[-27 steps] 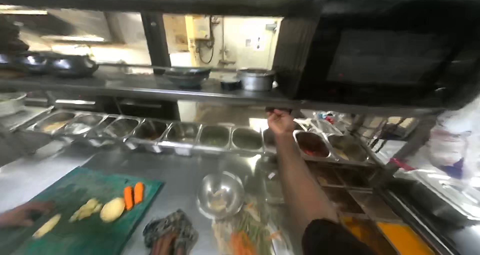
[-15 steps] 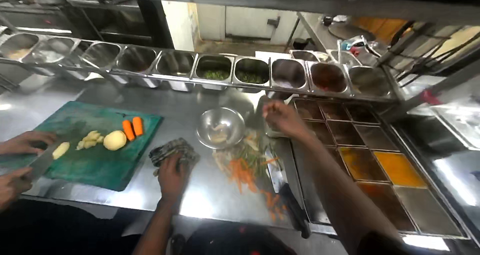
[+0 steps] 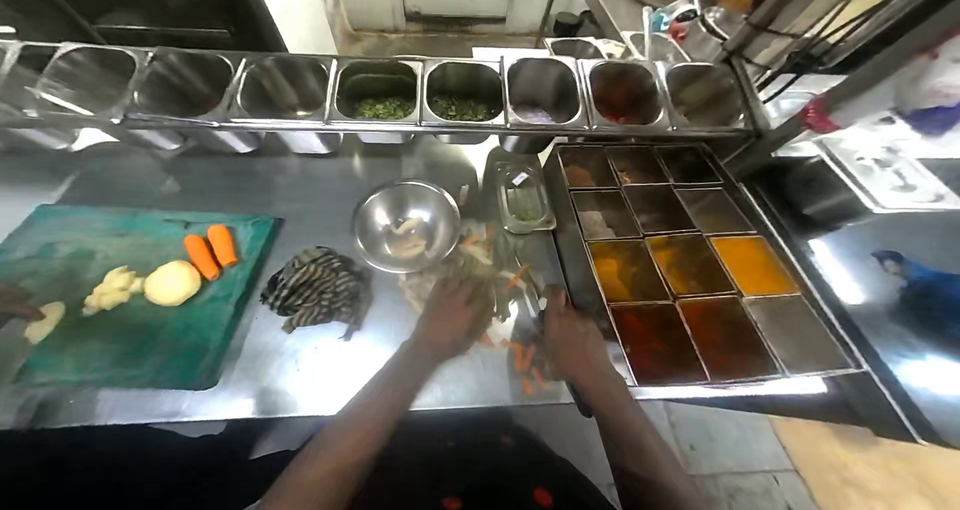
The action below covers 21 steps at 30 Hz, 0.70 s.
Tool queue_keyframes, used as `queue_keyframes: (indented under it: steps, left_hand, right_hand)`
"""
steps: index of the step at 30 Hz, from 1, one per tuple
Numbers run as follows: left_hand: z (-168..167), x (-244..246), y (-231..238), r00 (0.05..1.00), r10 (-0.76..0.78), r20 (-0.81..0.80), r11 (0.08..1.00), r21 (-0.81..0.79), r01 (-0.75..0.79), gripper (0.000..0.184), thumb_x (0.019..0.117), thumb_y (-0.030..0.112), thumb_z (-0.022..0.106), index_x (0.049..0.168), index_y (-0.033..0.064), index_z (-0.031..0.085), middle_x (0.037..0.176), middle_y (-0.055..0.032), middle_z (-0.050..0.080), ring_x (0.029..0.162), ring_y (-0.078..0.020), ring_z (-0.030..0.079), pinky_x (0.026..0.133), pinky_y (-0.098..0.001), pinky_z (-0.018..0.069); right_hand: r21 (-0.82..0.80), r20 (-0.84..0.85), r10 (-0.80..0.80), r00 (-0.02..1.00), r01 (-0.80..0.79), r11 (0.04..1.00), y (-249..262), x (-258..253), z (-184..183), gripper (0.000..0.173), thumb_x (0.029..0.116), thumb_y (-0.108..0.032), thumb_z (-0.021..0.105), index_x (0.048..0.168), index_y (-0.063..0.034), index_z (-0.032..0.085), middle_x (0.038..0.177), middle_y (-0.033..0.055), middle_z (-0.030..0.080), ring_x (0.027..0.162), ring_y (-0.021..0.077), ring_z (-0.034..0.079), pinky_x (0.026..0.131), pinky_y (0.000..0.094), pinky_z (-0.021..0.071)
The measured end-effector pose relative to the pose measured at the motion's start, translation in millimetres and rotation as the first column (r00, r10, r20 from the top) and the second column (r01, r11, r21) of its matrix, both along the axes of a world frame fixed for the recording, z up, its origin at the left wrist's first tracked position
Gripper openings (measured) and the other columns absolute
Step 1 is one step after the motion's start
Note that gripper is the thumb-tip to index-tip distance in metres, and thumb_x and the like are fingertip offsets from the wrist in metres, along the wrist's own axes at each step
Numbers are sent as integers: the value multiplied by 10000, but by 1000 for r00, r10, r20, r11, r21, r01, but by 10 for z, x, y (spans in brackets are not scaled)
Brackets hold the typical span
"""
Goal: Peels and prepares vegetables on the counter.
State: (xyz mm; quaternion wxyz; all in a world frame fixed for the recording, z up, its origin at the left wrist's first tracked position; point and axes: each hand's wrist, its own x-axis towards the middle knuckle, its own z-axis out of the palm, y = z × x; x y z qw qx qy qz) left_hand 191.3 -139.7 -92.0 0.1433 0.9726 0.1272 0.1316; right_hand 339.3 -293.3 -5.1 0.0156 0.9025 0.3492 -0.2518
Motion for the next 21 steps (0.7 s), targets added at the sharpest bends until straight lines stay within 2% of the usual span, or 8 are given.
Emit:
queue_keyframes:
  steps: [4,6,8,10,14,16,18,21]
  left_hand:
    - [-135,-335,118,969,210,127,977,21,-214,195,943,263,647,1070,181,771,1202,-46,704,1198,-263,631,1006,-502,520]
    - [-46,-404,73,921,363,142,931,-7,-366,212,917,235,652,1069,147,771,1231,-96,686,1189,-323,624,981,-541,520]
    - [56,-310,-21,899,392,194,919,-36,-393,228,873,188,668,1071,113,754,1233,-158,656,1147,-387,612,938,-573,522]
    - [125,-63,-142,936,291,197,957,-35,-289,226,897,228,668,1085,139,757,1153,-129,695,1079,-339,665,895,-543,561]
    - [259,656,-341,989,138,-59,988,-59,-142,275,992,308,604,1184,155,727,1243,-86,689,1166,-301,646,953,-524,538]
    - [318,976,-375,988,76,-133,996,-39,-82,267,977,260,637,1200,148,731,1325,-106,648,1207,-336,612,978,-538,524]
    - [399,1198,-369,959,-39,-280,999,-8,38,254,931,210,705,1177,162,746,1400,-89,600,1261,-339,565,1007,-555,499]
    - [367,1276,-340,896,-197,-399,977,0,215,224,966,189,661,1167,124,736,1324,-106,644,1250,-325,583,1020,-531,483]
  right_hand:
    - [7,-2,30,1000,-30,1000,-100,24,362,707,898,-232,715,1505,-84,385,1152,203,672,1033,403,677,851,575,551]
    - [69,-11,28,1000,-27,997,-213,86,453,684,884,-224,739,1489,-107,442,1144,183,683,1012,392,683,831,583,554]
    - [129,-64,24,998,-16,992,-346,192,501,619,871,-230,746,1444,-162,522,1106,127,703,963,342,692,816,573,556]
    - [210,-159,30,987,5,978,-523,343,518,566,876,-250,742,1411,-204,564,1076,69,711,911,268,694,802,539,566]
    - [463,-385,72,920,125,877,-954,672,459,555,893,-325,681,1428,-272,541,1051,-15,723,808,154,705,724,431,613]
    - [588,-509,94,856,266,764,-1142,755,449,569,894,-291,680,1439,-237,524,1041,36,725,736,201,718,631,410,637]
    - [647,-600,123,791,389,655,-1298,814,445,627,888,-243,698,1475,-185,486,1123,73,708,795,242,727,618,405,643]
    - [633,-736,164,657,582,511,-1472,832,406,634,848,-107,624,1455,-108,441,1080,46,671,714,185,689,489,343,593]
